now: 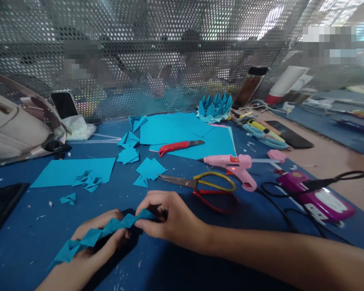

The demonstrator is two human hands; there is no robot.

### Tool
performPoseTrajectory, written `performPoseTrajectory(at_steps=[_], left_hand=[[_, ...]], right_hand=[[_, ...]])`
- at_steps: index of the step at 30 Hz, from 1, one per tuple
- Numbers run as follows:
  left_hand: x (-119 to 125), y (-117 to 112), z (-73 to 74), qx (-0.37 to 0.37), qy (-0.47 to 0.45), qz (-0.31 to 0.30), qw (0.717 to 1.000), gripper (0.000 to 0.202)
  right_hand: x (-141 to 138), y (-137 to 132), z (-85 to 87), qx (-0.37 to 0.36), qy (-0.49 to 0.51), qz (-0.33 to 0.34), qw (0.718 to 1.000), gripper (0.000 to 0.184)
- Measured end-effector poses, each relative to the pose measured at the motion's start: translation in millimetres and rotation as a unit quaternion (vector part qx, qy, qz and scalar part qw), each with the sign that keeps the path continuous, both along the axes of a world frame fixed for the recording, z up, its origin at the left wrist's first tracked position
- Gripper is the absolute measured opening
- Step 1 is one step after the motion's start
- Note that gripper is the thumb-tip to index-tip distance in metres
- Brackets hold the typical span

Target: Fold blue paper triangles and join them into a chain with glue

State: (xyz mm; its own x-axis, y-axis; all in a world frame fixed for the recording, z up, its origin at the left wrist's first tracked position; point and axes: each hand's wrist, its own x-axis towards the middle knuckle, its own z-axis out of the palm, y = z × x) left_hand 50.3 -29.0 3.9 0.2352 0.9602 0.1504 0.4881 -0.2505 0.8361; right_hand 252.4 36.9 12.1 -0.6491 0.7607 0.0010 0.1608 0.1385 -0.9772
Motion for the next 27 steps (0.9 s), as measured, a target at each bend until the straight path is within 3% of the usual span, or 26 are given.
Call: performPoseTrajectory(at_steps=[8, 14, 27], left_hand=[[0.9, -1.1, -6.6, -0.012, -0.014, -0.067, 0.998, 0.023], [4.7, -2.5, -6.1, -0.021, -0.045, -0.051, 0.997, 0.022], [4.0, -3.1, -6.6, -0.026, -0.015, -0.07, 0.997, 0.026]], right_hand=[[2.1, -0.6, -1.1, 0.026, -0.001, 0.016, 1.0, 0.003], [2.1, 0.2, -1.5, 0.028, -0.003, 0.029, 0.999, 0.005], [1.7, -0.3, 1.5, 0.037, -0.004, 0.036, 0.999, 0.005]])
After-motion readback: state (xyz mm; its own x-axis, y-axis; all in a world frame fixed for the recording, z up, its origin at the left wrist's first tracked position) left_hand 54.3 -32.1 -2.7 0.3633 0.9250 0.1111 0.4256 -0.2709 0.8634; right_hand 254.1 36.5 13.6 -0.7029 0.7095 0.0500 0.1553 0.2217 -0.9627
